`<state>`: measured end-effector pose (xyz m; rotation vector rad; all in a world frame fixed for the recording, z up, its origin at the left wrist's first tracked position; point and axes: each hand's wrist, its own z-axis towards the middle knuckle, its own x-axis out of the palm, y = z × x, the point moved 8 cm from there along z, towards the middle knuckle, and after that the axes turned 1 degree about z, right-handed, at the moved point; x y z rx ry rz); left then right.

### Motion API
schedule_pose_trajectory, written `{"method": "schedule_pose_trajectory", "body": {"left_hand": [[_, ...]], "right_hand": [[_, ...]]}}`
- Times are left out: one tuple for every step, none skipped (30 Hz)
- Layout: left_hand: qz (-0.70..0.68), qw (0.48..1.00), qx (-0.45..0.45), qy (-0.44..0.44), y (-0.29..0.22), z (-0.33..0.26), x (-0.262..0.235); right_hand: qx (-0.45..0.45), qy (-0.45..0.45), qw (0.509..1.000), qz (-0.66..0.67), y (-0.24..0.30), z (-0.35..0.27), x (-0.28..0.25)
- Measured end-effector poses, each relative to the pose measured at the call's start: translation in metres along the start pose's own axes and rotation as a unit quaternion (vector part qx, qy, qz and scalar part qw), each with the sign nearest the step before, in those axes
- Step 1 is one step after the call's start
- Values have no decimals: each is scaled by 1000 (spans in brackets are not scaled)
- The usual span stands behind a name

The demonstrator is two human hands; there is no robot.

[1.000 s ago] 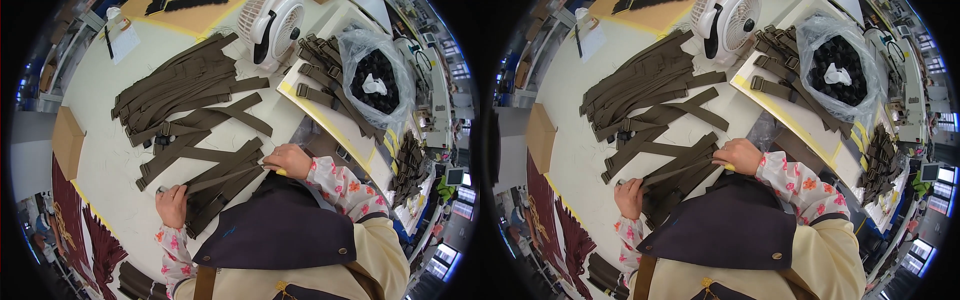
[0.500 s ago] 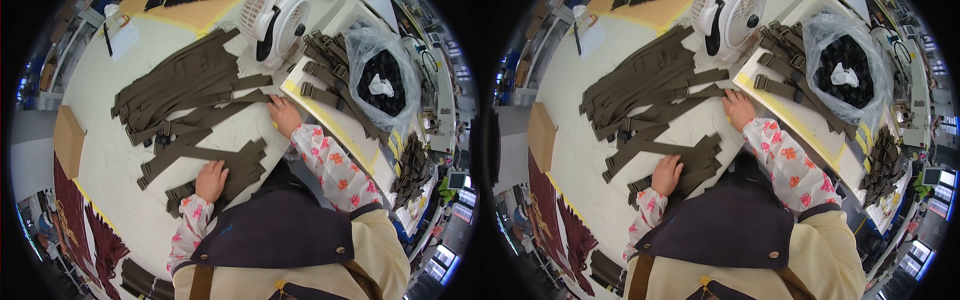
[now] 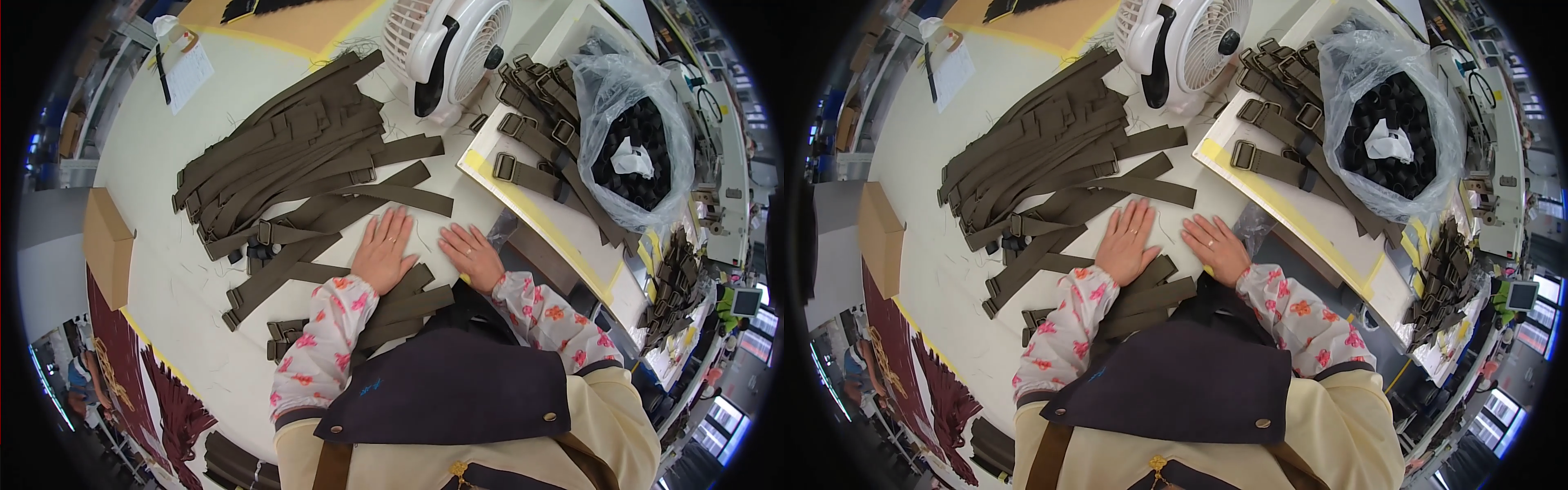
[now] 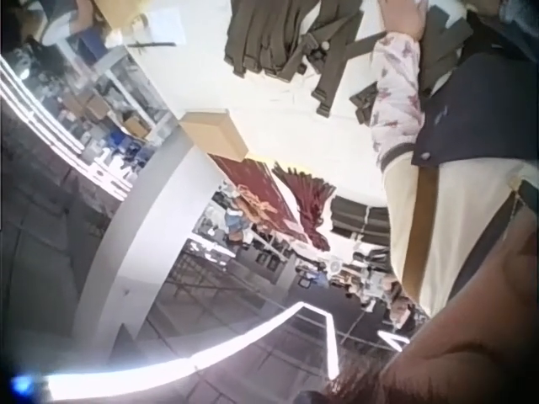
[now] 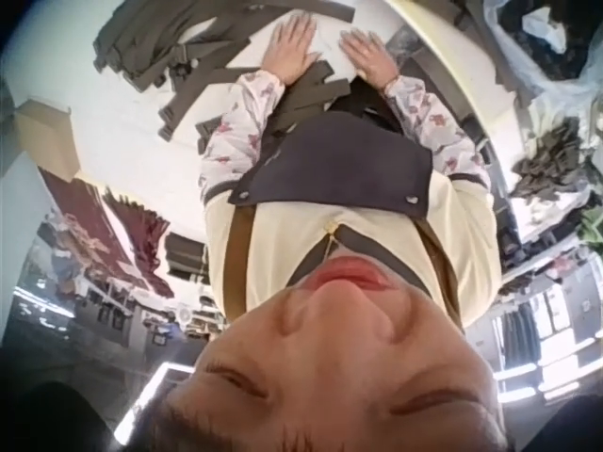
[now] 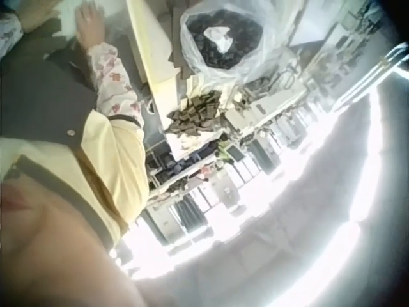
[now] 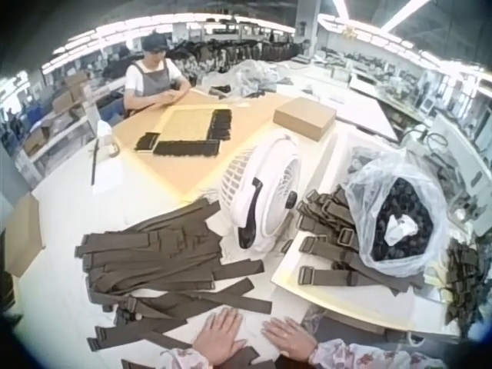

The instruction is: Manual assembly of plastic adjusters onto webbing straps at a workbench.

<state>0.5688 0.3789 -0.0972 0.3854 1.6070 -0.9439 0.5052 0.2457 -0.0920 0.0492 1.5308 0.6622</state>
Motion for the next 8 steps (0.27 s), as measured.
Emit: {"method": "schedule_pose_trajectory", "body": {"left_hand": [[-20,999,27,-22,-5,23,1],[-11,998,19,-52,-5,43,0],[0,997,10,-80,-2,58,1],[9,997,10,-80,0,70,7],[-66,995,5,-73,5,81,15],[-144,987,-2,-66,8,90,10],[-220,974,-56,-24,19,93,12],[-298,947,-117,27,22,86,3]], "right_hand": [[-6,28,1000,-8,-10,17,4],[-19,54,998,-15,-18,36,8],[10,-3,1000,-15,-33,56,1],[42,-61,997,-17,-47,73,-5],[96,-108,989,-15,-71,82,1],[151,-152,977,-13,-90,88,0],[215,-130,937,242,-113,89,16],[270,-86,827,485,-116,88,35]]}}
